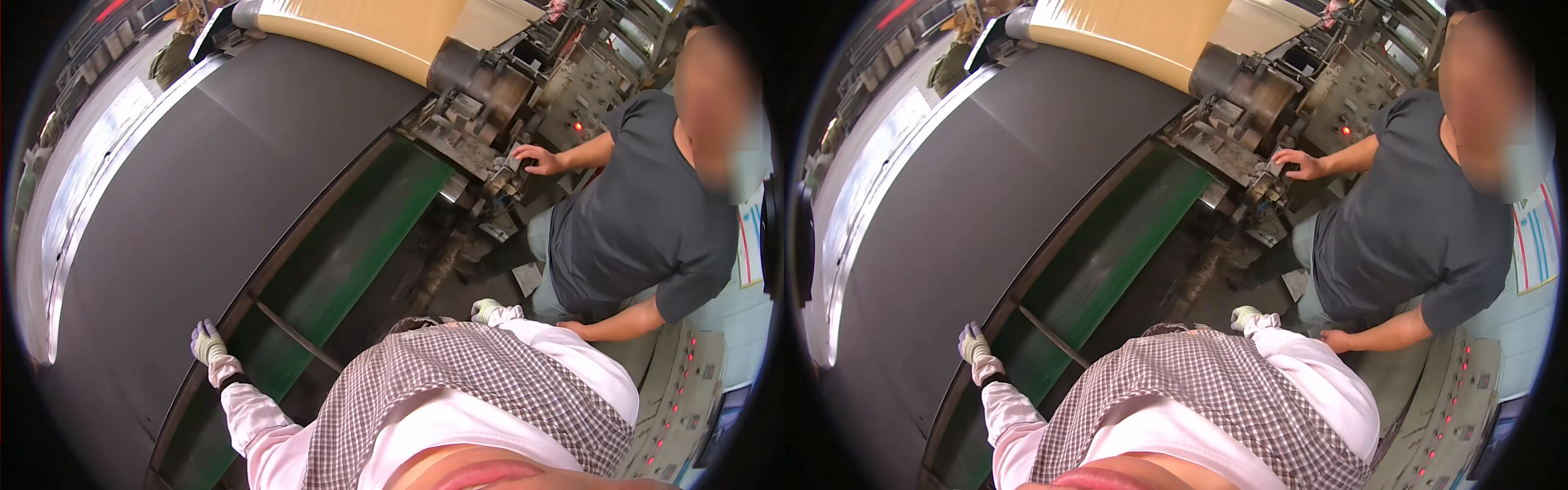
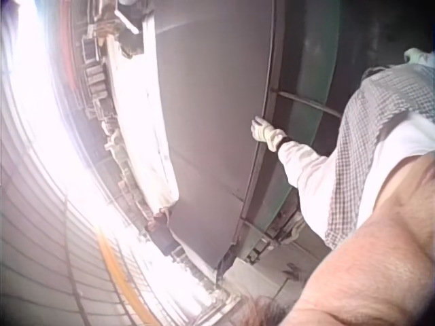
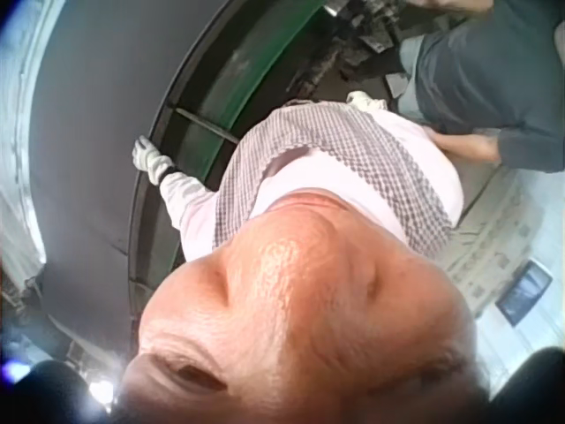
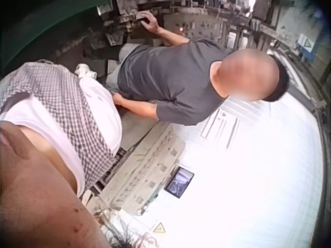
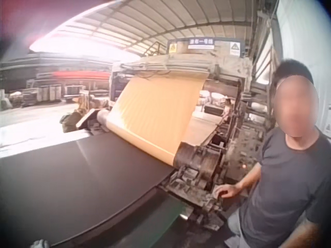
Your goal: Operating and monitoring a large industrial machine processing wide rolls of dark material.
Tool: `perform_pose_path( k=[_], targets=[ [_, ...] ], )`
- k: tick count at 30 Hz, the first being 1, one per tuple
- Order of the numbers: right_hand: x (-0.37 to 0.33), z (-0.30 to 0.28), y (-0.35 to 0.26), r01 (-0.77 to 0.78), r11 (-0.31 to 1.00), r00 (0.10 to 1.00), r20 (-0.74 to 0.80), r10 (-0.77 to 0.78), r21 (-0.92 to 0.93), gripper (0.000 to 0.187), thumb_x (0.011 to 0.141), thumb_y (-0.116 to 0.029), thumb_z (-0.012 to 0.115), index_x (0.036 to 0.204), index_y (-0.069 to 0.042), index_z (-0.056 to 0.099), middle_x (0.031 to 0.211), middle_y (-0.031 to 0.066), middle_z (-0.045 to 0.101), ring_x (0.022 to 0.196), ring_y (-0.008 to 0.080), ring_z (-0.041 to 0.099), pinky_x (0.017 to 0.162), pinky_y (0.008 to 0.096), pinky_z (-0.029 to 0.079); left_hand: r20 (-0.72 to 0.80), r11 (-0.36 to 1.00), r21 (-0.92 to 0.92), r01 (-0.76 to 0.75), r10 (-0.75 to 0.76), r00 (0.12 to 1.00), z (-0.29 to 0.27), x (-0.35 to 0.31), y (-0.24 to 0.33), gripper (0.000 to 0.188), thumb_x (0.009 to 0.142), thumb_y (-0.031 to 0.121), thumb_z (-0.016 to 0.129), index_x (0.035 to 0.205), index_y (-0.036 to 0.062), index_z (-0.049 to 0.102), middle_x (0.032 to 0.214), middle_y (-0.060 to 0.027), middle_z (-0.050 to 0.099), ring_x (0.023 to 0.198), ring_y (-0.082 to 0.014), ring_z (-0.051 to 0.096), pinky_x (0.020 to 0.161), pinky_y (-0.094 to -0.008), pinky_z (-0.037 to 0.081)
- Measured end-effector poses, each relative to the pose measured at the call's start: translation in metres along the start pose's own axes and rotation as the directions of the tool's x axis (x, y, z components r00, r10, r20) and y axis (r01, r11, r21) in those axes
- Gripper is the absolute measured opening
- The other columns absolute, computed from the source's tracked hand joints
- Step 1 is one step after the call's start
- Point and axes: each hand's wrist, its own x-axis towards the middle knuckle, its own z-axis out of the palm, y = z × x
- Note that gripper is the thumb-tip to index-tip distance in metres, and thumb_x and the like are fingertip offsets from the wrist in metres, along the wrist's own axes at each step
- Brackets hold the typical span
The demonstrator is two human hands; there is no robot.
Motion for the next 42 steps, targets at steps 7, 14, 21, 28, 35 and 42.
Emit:
perform_pose_path(
  k=[7,14,21,28,35,42],
  targets=[
    [0.02,0.011,0.01,-0.024,0.999,0.999,0.031,0.023,0.027,0.022,0.071,-0.022,0.072,0.091,-0.013,0.069,0.088,0.0098,0.068,0.086,0.023,0.065,0.077,0.0329,0.05,0.046,0.985,-0.095,-0.144,0.149,0.988,0.004,-0.001,0.094,0.042,0.09,0.046,0.046,0.11,0.0144,0.064,0.11,-0.0099,0.061,0.098,-0.0338,0.055,0.084,-0.045,0.046],
    [-0.005,0.033,0.022,0.166,0.982,0.986,-0.02,-0.165,0.089,0.019,0.072,-0.021,0.068,0.088,-0.01,0.066,0.083,0.0134,0.067,0.078,0.0289,0.064,0.074,0.0374,0.05,0.13,0.945,-0.115,-0.305,0.319,0.939,-0.003,0.01,0.187,0.04,0.089,0.046,0.045,0.107,0.0159,0.065,0.103,-0.0123,0.062,0.095,-0.0355,0.055,0.084,-0.0464,0.044],
    [0.011,0.042,0.044,0.132,0.986,0.991,-0.029,-0.13,0.105,0.024,0.07,-0.026,0.07,0.084,-0.008,0.067,0.081,0.0153,0.066,0.079,0.0287,0.063,0.073,0.0367,0.049,0.002,0.857,-0.394,-0.332,0.362,0.932,-0.016,0.005,0.205,0.044,0.084,0.047,0.055,0.111,0.014,0.062,0.113,-0.0129,0.06,0.105,-0.0352,0.054,0.091,-0.0464,0.043],
    [0.057,0.055,0.086,0.07,0.997,0.996,0.057,-0.069,-0.023,0.039,0.066,-0.037,0.075,0.089,-0.006,0.068,0.083,0.0151,0.068,0.077,0.0257,0.064,0.074,0.0342,0.049,-0.034,0.993,-0.118,-0.012,0.008,0.999,-0.013,-0.015,0.056,0.056,0.082,0.053,0.055,0.122,0.0144,0.056,0.125,-0.0182,0.052,0.116,-0.036,0.048,0.099,-0.0465,0.037],
    [0.027,0.021,0.007,0.235,0.969,0.972,-0.012,-0.237,-0.071,0.029,0.068,-0.026,0.073,0.088,-0.006,0.066,0.082,0.0136,0.067,0.075,0.0253,0.064,0.071,0.0349,0.049,-0.043,0.99,0.096,0.104,-0.1,0.994,-0.037,-0.021,-0.055,0.052,0.086,0.054,0.049,0.124,0.0188,0.056,0.126,-0.0172,0.053,0.115,-0.0375,0.049,0.099,-0.0465,0.037],
    [-0.025,0.021,-0.043,0.289,0.957,0.957,0.031,-0.289,-0.004,0.025,0.073,-0.022,0.068,0.092,-0.007,0.065,0.087,0.0146,0.066,0.083,0.0277,0.064,0.073,0.0375,0.049,0.006,0.98,0.001,-0.198,0.198,0.98,-0.041,-0.02,0.028,0.042,0.088,0.051,0.047,0.117,0.0245,0.06,0.109,-0.013,0.061,0.095,-0.0371,0.056,0.08,-0.0479,0.047]
  ],
)
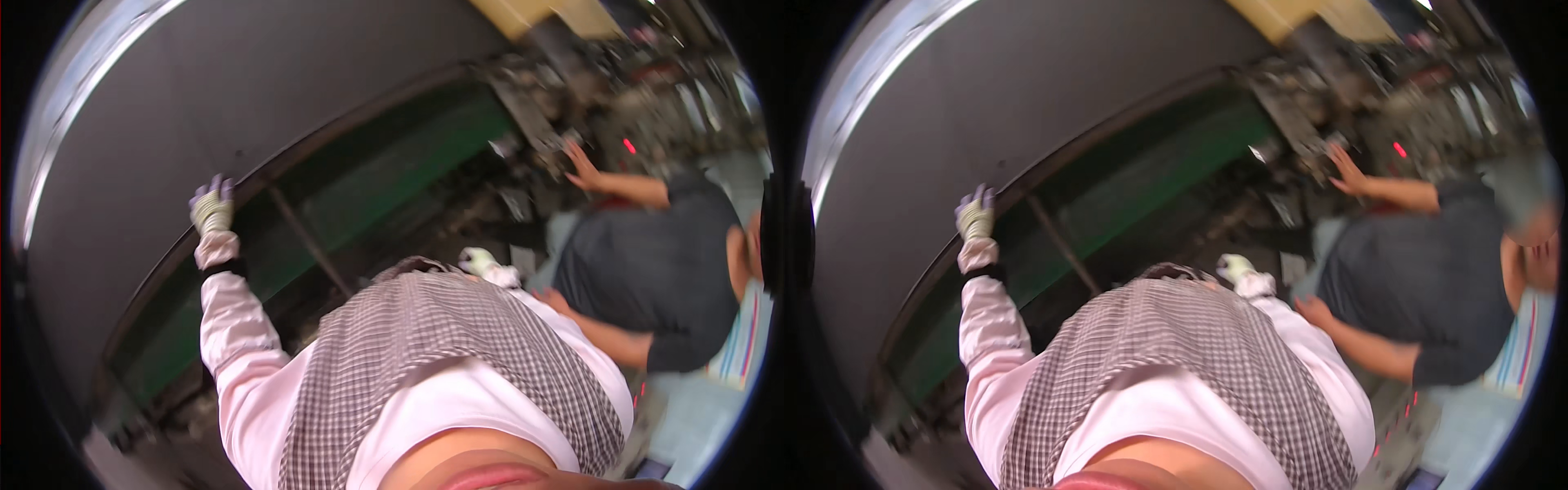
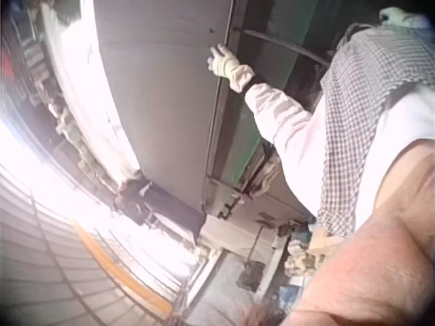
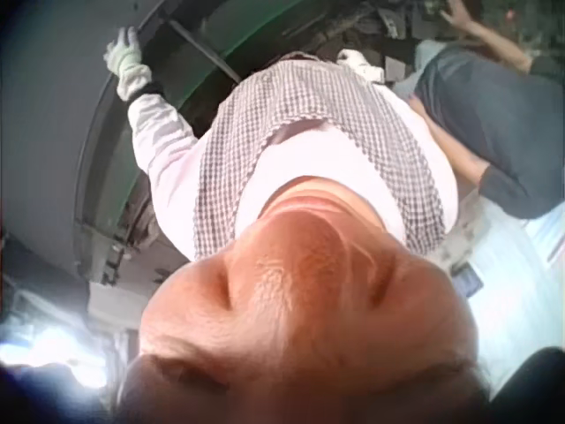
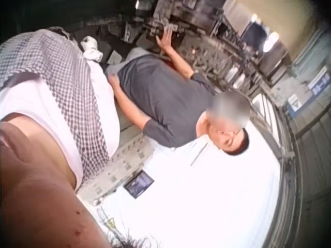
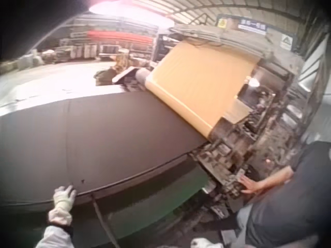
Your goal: Operating and monitoring a large industrial machine processing wide rolls of dark material.
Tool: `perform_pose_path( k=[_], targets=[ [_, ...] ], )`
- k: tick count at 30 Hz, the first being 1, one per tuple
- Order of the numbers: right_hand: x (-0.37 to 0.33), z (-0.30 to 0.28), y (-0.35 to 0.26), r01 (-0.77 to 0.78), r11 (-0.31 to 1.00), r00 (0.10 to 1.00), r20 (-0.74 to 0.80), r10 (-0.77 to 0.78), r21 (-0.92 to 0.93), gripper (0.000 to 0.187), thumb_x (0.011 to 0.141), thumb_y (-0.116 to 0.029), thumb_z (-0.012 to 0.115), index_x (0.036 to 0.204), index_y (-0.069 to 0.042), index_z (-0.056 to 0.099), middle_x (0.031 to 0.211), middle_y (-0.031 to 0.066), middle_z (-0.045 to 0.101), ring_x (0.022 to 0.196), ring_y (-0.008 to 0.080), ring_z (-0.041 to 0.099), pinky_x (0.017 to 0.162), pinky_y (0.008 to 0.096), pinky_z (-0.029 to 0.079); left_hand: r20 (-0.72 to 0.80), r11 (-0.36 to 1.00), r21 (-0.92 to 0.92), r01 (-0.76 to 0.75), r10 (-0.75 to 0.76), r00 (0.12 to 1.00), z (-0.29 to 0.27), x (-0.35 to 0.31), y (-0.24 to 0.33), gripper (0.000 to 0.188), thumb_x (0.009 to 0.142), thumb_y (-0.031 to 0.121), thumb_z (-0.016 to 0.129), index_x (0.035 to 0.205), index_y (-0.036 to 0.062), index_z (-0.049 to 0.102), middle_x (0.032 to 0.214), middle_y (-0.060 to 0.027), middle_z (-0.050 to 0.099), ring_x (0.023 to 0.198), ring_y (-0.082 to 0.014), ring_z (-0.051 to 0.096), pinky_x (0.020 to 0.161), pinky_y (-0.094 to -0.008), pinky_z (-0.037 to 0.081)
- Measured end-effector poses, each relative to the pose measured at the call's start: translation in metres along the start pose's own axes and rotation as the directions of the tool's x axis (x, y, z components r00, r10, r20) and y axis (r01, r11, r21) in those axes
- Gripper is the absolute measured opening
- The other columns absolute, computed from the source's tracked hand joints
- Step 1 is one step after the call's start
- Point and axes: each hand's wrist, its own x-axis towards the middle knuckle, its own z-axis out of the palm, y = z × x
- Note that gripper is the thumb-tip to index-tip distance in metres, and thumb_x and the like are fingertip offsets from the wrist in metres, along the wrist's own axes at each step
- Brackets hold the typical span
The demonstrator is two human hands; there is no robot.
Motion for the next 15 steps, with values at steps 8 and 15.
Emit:
perform_pose_path(
  k=[8,15],
  targets=[
    [-0.076,0.032,0.011,-0.277,0.961,0.958,-0.091,0.273,-0.022,0.027,0.072,-0.025,0.07,0.093,-0.009,0.067,0.088,0.0135,0.067,0.086,0.0258,0.064,0.075,0.0355,0.05,0.166,0.996,-0.033,-0.086,0.09,0.982,-0.019,0.029,0.094,0.053,0.088,0.055,0.043,0.118,0.0148,0.061,0.111,-0.0144,0.058,0.098,-0.0339,0.055,0.083,-0.0452,0.047],
    [-0.12,0.064,0.039,-0.418,0.897,0.893,-0.119,0.434,0.142,0.026,0.069,-0.025,0.074,0.089,-0.01,0.069,0.087,0.0118,0.068,0.085,0.0238,0.064,0.076,0.0337,0.049,0.039,0.875,-0.372,-0.311,0.35,0.936,0.002,0.05,0.139,0.045,0.087,0.043,0.054,0.116,0.0092,0.06,0.114,-0.0142,0.058,0.103,-0.0343,0.054,0.088,-0.0439,0.045]
  ],
)
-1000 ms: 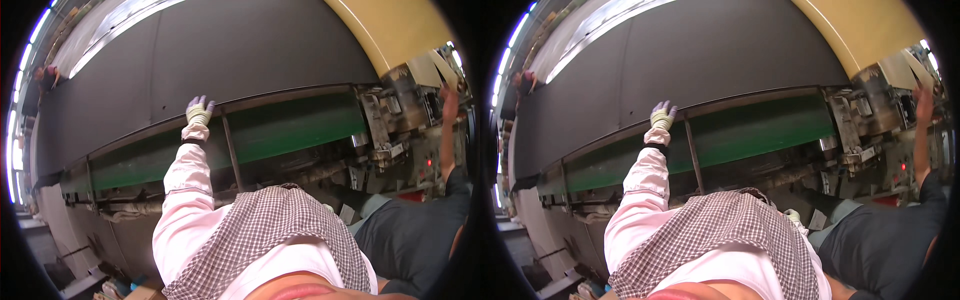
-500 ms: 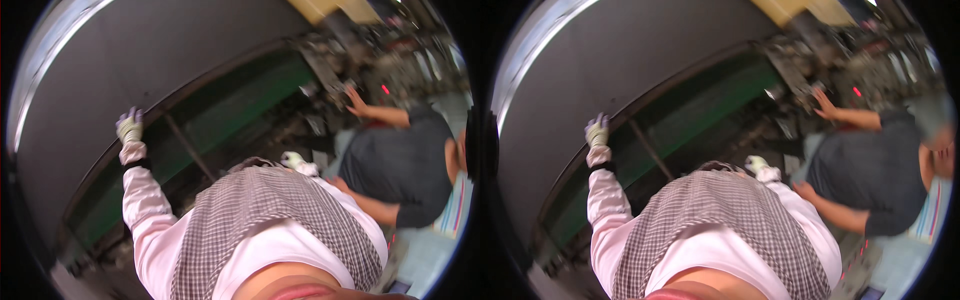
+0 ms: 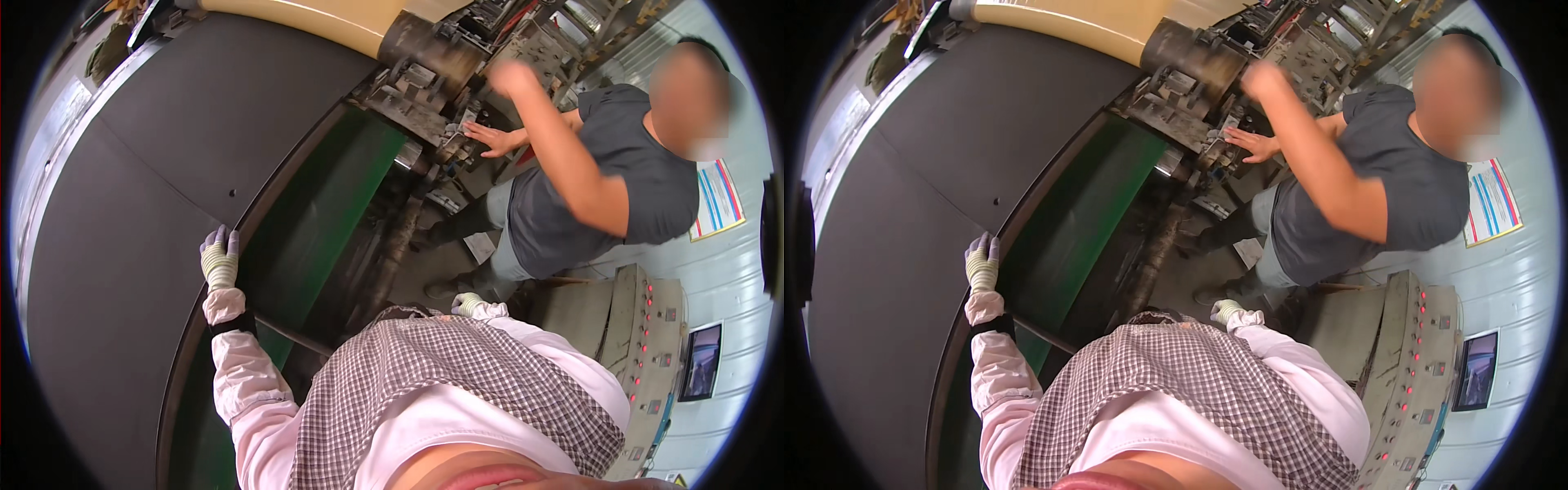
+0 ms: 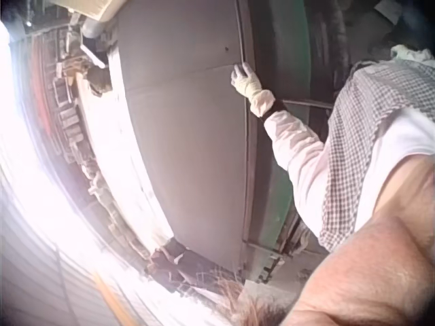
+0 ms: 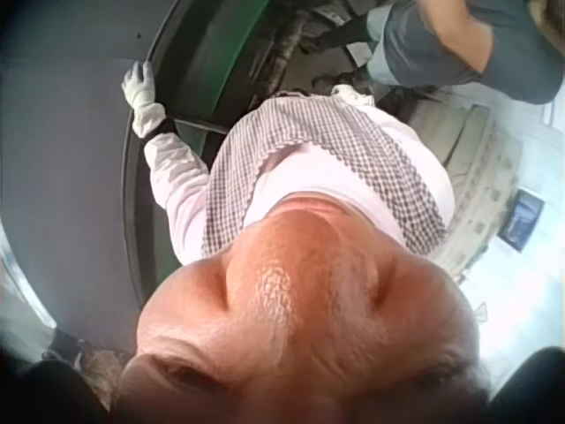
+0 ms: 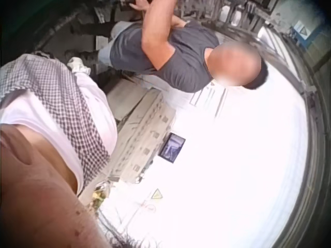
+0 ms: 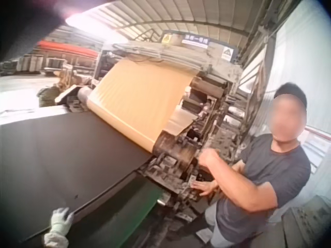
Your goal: Operating and monitoring a large industrial machine processing wide rolls of dark material.
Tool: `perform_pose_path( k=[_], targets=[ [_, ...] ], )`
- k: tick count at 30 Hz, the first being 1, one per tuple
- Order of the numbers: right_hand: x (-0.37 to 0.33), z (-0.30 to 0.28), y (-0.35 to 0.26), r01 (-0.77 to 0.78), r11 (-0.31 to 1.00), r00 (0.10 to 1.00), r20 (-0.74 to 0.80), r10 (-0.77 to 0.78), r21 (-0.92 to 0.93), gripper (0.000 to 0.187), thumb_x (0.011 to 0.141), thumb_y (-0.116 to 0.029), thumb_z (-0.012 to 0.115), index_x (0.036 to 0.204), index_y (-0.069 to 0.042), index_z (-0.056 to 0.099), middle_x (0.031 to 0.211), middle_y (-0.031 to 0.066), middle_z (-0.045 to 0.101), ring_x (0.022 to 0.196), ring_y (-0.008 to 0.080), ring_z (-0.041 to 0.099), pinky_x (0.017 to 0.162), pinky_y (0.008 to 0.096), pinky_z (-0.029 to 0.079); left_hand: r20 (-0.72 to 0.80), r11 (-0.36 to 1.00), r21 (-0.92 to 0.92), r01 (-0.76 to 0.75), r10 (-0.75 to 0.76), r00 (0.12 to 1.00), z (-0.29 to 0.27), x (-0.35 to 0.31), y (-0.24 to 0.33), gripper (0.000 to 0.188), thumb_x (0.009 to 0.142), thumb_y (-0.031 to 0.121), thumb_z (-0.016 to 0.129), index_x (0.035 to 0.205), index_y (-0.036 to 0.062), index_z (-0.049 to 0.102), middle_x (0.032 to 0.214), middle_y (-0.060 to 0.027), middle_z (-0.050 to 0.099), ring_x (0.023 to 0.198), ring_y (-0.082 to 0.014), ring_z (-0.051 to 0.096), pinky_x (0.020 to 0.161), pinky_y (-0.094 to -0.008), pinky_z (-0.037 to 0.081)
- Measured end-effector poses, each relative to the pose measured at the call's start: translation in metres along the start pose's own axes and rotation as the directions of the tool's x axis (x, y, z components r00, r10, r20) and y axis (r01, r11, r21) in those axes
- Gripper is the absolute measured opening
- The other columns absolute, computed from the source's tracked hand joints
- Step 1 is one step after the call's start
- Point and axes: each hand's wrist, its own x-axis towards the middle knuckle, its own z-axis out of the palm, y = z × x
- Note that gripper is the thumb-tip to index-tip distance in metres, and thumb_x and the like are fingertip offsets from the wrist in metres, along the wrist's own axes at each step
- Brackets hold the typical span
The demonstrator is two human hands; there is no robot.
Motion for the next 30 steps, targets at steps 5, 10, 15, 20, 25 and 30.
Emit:
perform_pose_path(
  k=[5,10,15,20,25,30],
  targets=[
    [-0.003,0.009,-0.003,0.014,1.0,0.996,-0.085,-0.012,0.02,0.025,0.068,-0.025,0.074,0.087,-0.01,0.069,0.086,0.0114,0.068,0.082,0.0246,0.065,0.076,0.0334,0.05,-0.372,0.995,-0.094,-0.034,-0.003,0.928,-0.015,-0.04,-0.101,0.042,0.086,0.03,0.06,0.118,0.0037,0.057,0.116,-0.0186,0.058,0.107,-0.0355,0.055,0.093,-0.0408,0.044],
    [-0.001,0.01,-0.012,0.015,1.0,1.0,-0.016,-0.016,-0.024,0.029,0.071,-0.027,0.071,0.095,-0.012,0.068,0.095,0.0102,0.067,0.092,0.0265,0.063,0.082,0.0363,0.048,-0.267,0.679,0.238,0.694,-0.642,0.719,-0.073,-0.132,-0.231,0.055,0.088,0.052,0.048,0.13,0.0161,0.05,0.129,-0.0148,0.05,0.118,-0.0333,0.048,0.099,-0.0421,0.04],
    [0.023,0.001,-0.037,0.083,0.994,0.994,0.079,-0.077,-0.066,0.024,0.071,-0.026,0.074,0.093,-0.017,0.069,0.094,0.0071,0.068,0.093,0.0253,0.064,0.082,0.0371,0.05,-0.116,0.812,0.185,0.553,-0.541,0.833,-0.073,-0.157,-0.244,0.051,0.089,0.051,0.047,0.126,0.017,0.053,0.13,-0.0129,0.05,0.117,-0.0329,0.047,0.097,-0.0424,0.04],
    [0.031,-0.002,-0.04,0.113,0.994,0.99,0.08,-0.113,-0.003,0.023,0.072,-0.024,0.072,0.094,-0.017,0.068,0.094,0.0066,0.068,0.092,0.0248,0.064,0.081,0.0371,0.05,-0.067,0.834,0.236,0.499,-0.498,0.864,-0.05,-0.114,-0.176,0.051,0.089,0.05,0.046,0.124,0.0145,0.055,0.127,-0.0135,0.052,0.116,-0.0341,0.047,0.095,-0.0433,0.042],
    [0.023,0.005,-0.018,0.1,0.994,0.994,0.037,-0.101,0.036,0.025,0.072,-0.023,0.071,0.094,-0.012,0.067,0.09,0.0085,0.068,0.088,0.0236,0.064,0.078,0.0348,0.049,-0.003,0.869,0.217,0.445,-0.456,0.89,-0.037,-0.071,-0.103,0.057,0.089,0.056,0.041,0.123,0.0137,0.056,0.125,-0.0147,0.052,0.113,-0.0364,0.048,0.094,-0.0452,0.042],
    [0.016,0.014,0.011,0.016,0.998,0.998,0.058,-0.02,0.067,0.024,0.071,-0.025,0.071,0.092,-0.012,0.068,0.09,0.0085,0.068,0.089,0.024,0.063,0.078,0.0358,0.048,0.095,0.866,0.249,0.433,-0.467,0.879,-0.02,-0.022,-0.039,0.059,0.089,0.059,0.035,0.126,0.017,0.054,0.125,-0.015,0.051,0.115,-0.0369,0.046,0.096,-0.0465,0.04]
  ],
)
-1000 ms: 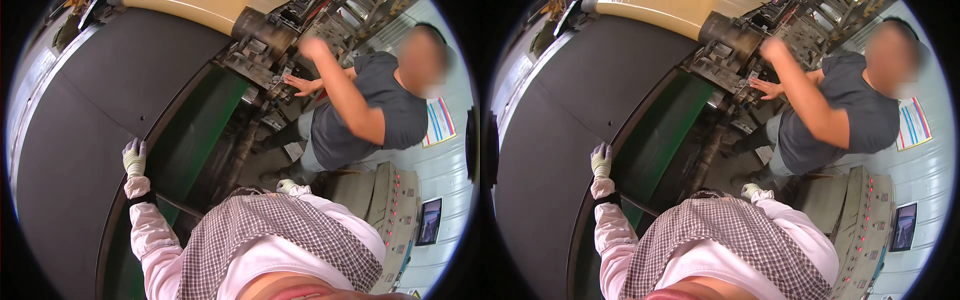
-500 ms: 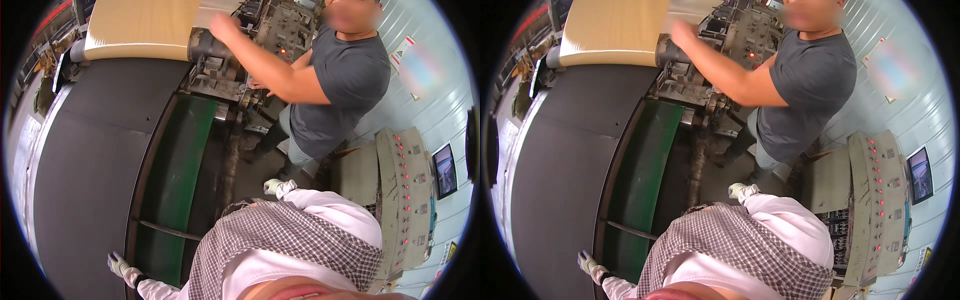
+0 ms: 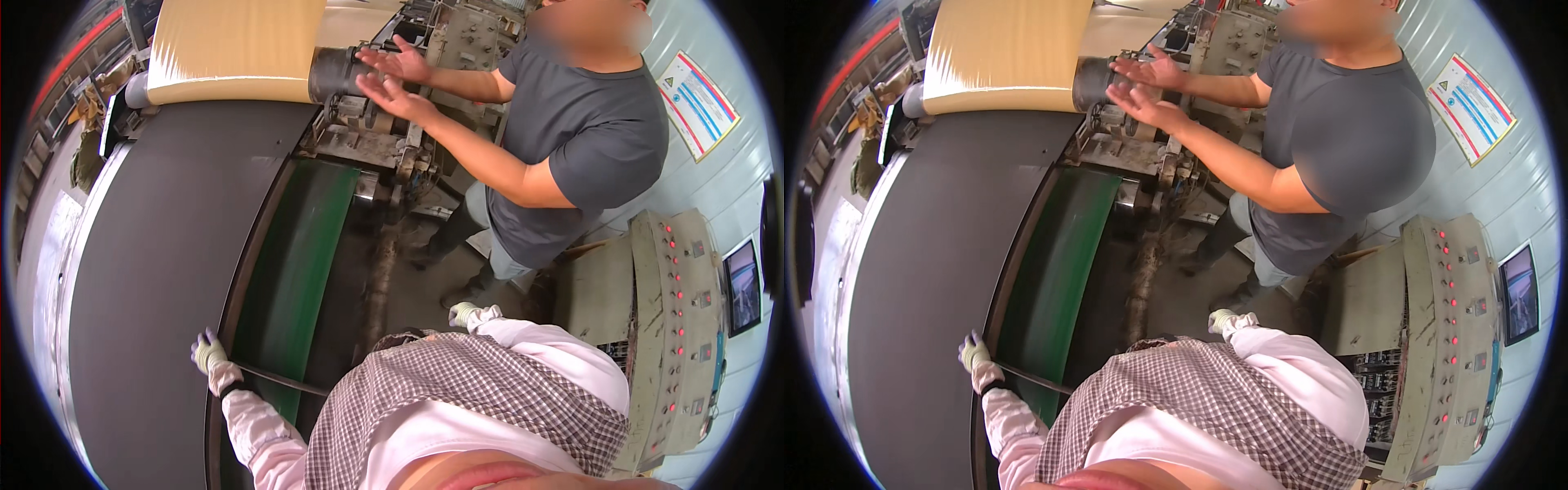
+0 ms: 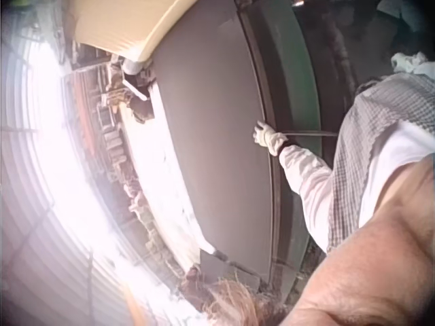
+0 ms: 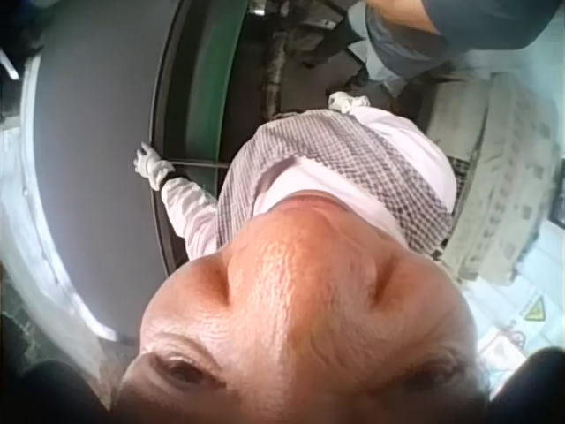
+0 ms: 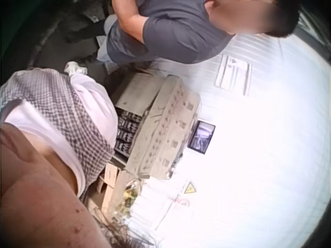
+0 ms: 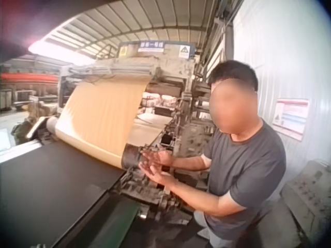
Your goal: Operating and monitoring a large industrial machine processing wide rolls of dark material.
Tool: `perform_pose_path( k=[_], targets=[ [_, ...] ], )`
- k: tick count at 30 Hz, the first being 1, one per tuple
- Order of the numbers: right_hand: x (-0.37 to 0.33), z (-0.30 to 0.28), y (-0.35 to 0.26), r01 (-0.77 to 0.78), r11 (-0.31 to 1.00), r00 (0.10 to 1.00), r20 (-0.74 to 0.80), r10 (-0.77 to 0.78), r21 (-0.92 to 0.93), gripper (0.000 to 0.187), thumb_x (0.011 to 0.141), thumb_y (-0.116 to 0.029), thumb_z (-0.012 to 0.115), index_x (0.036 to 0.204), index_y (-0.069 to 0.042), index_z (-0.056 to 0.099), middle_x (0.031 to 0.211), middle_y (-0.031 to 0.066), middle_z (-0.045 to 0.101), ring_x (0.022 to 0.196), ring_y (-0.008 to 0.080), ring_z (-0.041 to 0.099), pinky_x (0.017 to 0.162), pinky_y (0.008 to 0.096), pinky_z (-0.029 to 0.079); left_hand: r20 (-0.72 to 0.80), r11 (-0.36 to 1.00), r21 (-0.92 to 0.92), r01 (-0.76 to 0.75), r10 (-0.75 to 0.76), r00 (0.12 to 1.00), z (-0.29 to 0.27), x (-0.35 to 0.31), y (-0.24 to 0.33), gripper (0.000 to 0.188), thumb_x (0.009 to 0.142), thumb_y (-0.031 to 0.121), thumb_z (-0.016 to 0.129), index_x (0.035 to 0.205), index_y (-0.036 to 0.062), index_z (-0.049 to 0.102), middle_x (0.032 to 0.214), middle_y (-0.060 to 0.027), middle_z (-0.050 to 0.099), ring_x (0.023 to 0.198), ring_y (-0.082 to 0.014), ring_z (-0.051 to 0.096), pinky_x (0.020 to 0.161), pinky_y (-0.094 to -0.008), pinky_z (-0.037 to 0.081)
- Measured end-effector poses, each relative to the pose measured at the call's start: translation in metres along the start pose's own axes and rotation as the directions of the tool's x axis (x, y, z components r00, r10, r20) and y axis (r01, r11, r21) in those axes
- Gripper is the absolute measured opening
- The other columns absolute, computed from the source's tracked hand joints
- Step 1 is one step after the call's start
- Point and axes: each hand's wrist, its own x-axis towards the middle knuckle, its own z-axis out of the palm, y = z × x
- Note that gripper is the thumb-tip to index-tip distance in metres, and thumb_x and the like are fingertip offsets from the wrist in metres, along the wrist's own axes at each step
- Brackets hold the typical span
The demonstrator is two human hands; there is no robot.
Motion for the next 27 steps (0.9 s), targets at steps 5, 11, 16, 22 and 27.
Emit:
perform_pose_path(
  k=[5,11,16,22,27],
  targets=[
    [0.0,0.003,0.015,-0.041,0.993,0.999,0.006,0.041,0.109,0.025,0.069,-0.022,0.075,0.091,-0.011,0.069,0.093,0.0099,0.068,0.091,0.0239,0.063,0.08,0.0349,0.048,-0.015,0.985,-0.051,-0.162,0.162,0.987,0.01,0.011,0.064,0.057,0.089,0.06,0.035,0.123,0.0191,0.057,0.122,-0.0167,0.053,0.115,-0.0375,0.045,0.097,-0.0473,0.038],
    [-0.003,-0.007,0.012,0.007,0.985,0.998,-0.056,0.003,0.173,0.025,0.071,-0.022,0.074,0.093,-0.01,0.068,0.095,0.0117,0.067,0.094,0.0265,0.062,0.082,0.0361,0.047,-0.05,0.755,-0.58,-0.306,0.343,0.938,0.032,0.04,0.065,0.045,0.09,0.047,0.048,0.111,0.0105,0.064,0.12,-0.0155,0.057,0.112,-0.0338,0.052,0.097,-0.0406,0.04],
    [-0.002,-0.016,0.015,-0.032,0.981,0.998,-0.043,0.041,0.191,0.026,0.072,-0.023,0.074,0.094,-0.011,0.068,0.095,0.0109,0.067,0.094,0.0257,0.062,0.082,0.0356,0.047,-0.15,0.994,-0.101,-0.045,0.029,0.988,0.025,0.025,-0.039,0.058,0.089,0.052,0.045,0.13,0.0111,0.049,0.13,-0.0167,0.05,0.123,-0.0328,0.043,0.102,-0.0428,0.036],
    [0.017,-0.016,0.032,-0.07,0.986,0.996,0.068,0.06,0.151,0.028,0.07,-0.025,0.075,0.094,-0.013,0.069,0.093,0.0093,0.068,0.092,0.0237,0.063,0.081,0.0348,0.048,-0.068,0.846,-0.034,0.532,-0.533,0.844,0.007,-0.024,-0.145,0.067,0.087,0.062,0.041,0.136,0.016,0.043,0.138,-0.015,0.041,0.128,-0.0313,0.039,0.104,-0.044,0.033],
    [0.042,-0.013,0.015,-0.025,0.999,1.0,0.011,0.025,0.036,0.021,0.067,-0.024,0.077,0.085,-0.013,0.071,0.085,0.0087,0.068,0.083,0.0228,0.065,0.075,0.0342,0.05,-0.176,0.993,0.002,0.121,-0.118,0.977,0.011,-0.031,-0.118,0.052,0.091,0.05,0.039,0.122,0.0129,0.056,0.126,-0.0133,0.054,0.115,-0.0316,0.05,0.096,-0.042,0.041]
  ],
)
